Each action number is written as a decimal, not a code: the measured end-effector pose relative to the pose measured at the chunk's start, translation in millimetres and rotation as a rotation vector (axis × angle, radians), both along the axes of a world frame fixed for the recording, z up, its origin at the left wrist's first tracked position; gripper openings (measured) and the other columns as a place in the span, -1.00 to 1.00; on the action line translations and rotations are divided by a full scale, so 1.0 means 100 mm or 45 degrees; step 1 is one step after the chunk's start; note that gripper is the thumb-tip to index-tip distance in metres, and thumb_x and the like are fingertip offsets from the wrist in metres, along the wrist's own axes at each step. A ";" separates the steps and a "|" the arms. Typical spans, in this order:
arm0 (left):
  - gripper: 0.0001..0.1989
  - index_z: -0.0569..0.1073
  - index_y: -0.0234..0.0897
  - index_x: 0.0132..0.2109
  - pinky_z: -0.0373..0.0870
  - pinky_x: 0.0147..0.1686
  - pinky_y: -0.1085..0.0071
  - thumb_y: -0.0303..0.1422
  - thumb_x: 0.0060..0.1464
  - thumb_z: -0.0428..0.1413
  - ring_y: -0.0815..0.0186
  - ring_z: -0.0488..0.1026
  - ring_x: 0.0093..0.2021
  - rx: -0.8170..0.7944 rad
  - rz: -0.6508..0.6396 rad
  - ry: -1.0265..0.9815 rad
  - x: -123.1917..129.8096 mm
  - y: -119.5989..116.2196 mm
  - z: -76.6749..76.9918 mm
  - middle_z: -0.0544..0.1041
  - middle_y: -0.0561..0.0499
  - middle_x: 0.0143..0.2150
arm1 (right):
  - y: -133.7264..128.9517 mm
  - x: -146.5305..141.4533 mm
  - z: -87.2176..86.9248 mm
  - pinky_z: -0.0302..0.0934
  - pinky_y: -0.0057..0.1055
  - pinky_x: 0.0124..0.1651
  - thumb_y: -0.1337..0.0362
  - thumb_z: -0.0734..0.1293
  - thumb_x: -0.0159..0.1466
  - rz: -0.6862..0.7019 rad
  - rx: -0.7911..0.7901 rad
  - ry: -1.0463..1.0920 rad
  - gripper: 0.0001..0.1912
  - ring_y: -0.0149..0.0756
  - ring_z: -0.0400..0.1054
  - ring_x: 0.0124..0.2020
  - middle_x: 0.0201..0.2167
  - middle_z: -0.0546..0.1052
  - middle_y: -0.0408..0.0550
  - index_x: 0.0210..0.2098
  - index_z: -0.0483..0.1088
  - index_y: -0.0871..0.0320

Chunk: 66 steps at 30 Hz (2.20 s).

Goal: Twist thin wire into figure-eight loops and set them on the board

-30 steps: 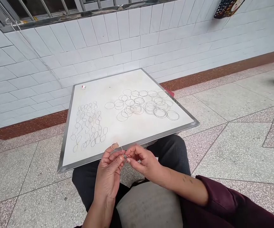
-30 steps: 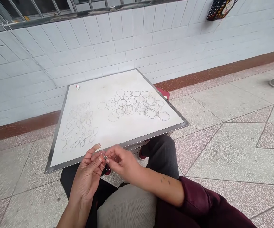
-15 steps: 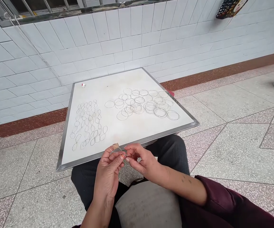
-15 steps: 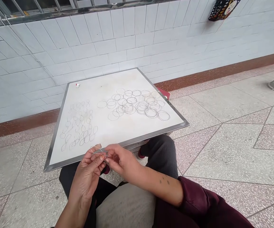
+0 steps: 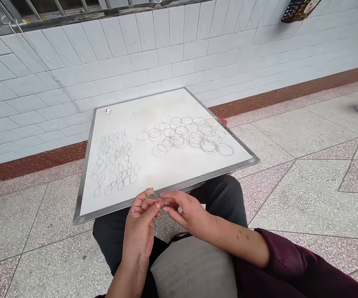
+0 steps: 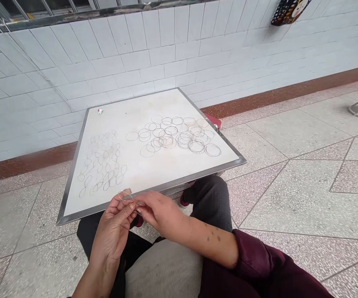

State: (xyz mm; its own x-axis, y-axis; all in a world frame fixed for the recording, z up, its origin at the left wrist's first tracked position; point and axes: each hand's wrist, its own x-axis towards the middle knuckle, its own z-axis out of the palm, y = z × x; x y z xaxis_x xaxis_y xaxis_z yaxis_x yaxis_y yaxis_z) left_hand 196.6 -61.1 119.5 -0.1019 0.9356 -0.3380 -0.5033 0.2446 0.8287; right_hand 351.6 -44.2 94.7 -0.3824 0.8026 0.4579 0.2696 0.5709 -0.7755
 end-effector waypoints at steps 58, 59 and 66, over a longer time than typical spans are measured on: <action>-0.45 0.47 -0.22 0.00 0.40 -0.32 0.46 -0.43 -0.20 0.39 0.47 0.42 -0.47 0.048 0.044 0.276 0.03 0.01 -0.03 0.57 0.09 -0.32 | -0.01 -0.05 -0.15 0.28 -0.36 -0.23 0.29 0.14 0.43 -0.041 -0.112 -0.044 -0.80 -0.29 0.32 -0.30 -0.36 0.44 -0.09 -0.08 0.38 0.07; -0.46 0.47 -0.22 -0.01 0.40 -0.32 0.46 -0.43 -0.21 0.39 0.47 0.42 -0.48 0.045 0.051 0.276 0.03 0.01 -0.03 0.57 0.10 -0.34 | -0.01 -0.05 -0.15 0.27 -0.37 -0.24 0.28 0.13 0.44 -0.024 -0.103 -0.040 -0.79 -0.30 0.31 -0.31 -0.39 0.42 -0.10 -0.09 0.38 0.08; -0.47 0.48 -0.24 0.00 0.42 -0.32 0.45 -0.40 -0.17 0.38 0.43 0.43 -0.45 0.078 0.050 0.354 0.01 0.00 -0.07 0.57 0.08 -0.37 | 0.01 -0.03 -0.17 0.25 -0.42 -0.28 0.27 0.10 0.45 0.011 -0.075 -0.042 -0.77 -0.33 0.26 -0.33 -0.38 0.37 -0.10 -0.19 0.37 0.10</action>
